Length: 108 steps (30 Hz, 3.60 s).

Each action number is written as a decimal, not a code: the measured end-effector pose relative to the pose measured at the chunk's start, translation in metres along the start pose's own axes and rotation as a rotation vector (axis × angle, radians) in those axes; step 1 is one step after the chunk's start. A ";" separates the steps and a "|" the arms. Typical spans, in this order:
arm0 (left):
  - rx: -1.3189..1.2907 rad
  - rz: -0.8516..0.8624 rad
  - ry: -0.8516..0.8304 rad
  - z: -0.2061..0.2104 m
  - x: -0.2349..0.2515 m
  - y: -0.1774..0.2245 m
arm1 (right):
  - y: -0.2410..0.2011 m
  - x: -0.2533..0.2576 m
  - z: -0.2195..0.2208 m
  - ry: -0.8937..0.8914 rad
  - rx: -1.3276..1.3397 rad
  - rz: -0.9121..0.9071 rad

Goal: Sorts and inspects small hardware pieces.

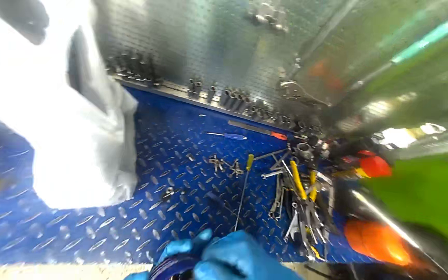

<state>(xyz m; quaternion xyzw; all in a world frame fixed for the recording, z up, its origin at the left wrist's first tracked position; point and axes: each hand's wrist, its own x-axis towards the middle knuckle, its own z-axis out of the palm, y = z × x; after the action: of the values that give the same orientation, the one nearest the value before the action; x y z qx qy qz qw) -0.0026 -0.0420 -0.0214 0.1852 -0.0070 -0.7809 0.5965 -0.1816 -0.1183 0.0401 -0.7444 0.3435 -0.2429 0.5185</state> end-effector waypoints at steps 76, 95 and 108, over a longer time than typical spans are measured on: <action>0.748 0.330 0.879 -0.110 -0.035 -0.068 | 0.121 -0.003 0.045 -0.344 -1.090 -0.332; 0.794 0.327 0.839 -0.114 -0.037 -0.068 | 0.108 0.016 0.051 -0.287 -0.935 -0.175; 0.908 0.235 0.828 -0.114 -0.037 -0.068 | 0.112 -0.002 0.041 -0.294 -0.863 -0.232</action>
<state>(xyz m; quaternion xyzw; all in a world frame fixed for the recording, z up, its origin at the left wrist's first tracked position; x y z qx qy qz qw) -0.0238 0.0358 -0.1329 0.7056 -0.1268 -0.4925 0.4935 -0.1826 -0.1170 -0.0797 -0.9520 0.2505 -0.0260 0.1741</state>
